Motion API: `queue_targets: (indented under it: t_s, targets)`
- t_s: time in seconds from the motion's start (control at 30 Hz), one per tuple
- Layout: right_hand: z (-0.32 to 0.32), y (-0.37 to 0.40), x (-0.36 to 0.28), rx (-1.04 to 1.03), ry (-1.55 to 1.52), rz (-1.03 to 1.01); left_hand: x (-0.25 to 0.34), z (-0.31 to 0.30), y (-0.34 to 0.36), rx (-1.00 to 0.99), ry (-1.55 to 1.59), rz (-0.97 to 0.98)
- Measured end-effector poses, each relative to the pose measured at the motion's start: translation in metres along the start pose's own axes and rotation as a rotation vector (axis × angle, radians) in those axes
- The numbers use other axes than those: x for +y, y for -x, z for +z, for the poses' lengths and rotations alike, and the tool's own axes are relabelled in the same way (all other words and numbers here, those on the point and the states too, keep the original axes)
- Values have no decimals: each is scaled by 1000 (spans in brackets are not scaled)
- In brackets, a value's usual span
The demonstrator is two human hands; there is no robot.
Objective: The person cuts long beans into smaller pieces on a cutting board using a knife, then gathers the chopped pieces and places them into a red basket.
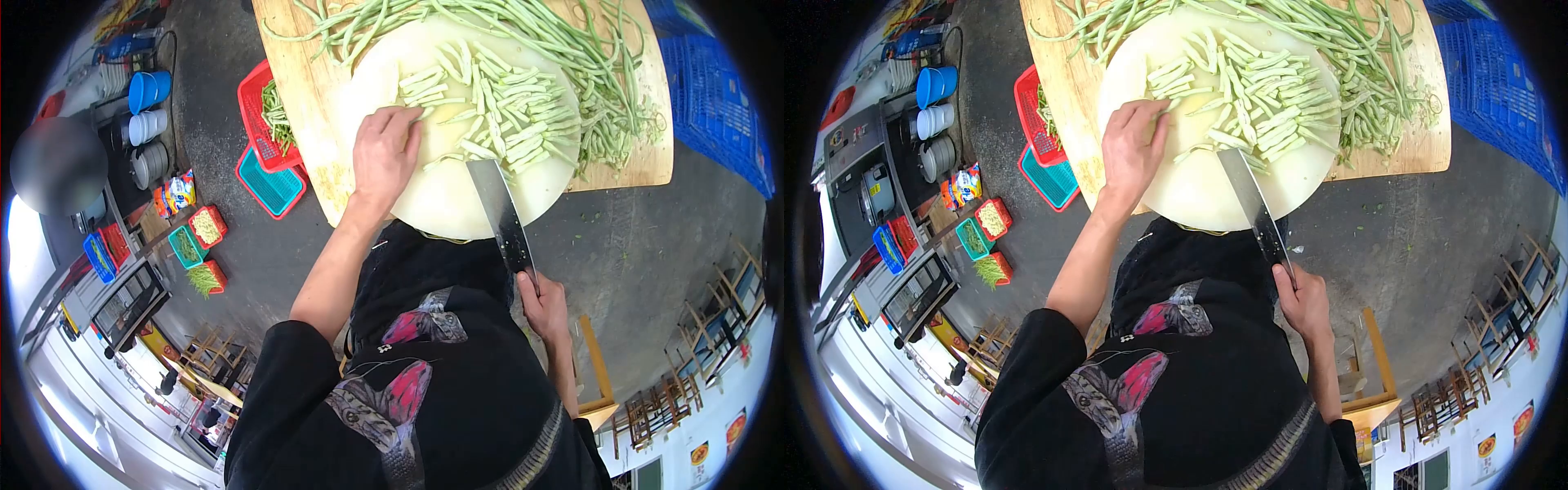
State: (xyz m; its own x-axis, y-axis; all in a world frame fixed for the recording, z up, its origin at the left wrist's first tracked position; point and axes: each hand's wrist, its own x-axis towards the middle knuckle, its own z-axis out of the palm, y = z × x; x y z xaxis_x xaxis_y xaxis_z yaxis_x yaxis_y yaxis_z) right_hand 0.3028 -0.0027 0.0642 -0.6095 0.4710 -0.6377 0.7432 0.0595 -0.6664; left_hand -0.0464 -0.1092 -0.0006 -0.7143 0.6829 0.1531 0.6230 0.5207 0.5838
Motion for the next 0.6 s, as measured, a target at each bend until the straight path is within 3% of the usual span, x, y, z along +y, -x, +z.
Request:
queue_targets:
  t_s: [0.13, 0.23, 0.37, 0.6]
  targets:
    - [3, 1, 2, 13, 0, -16, 3, -3, 0, 83, 51, 65]
    - [2, -1, 1, 12, -8, -13, 13, 5, -7, 24, 61, 193]
    - [1, 0, -1, -6, -15, 35, 25, 15, -19, -77, -85, 185]
    - [4, 2, 0, 6, -25, 12, 27, 1, -3, -68, -41, 128]
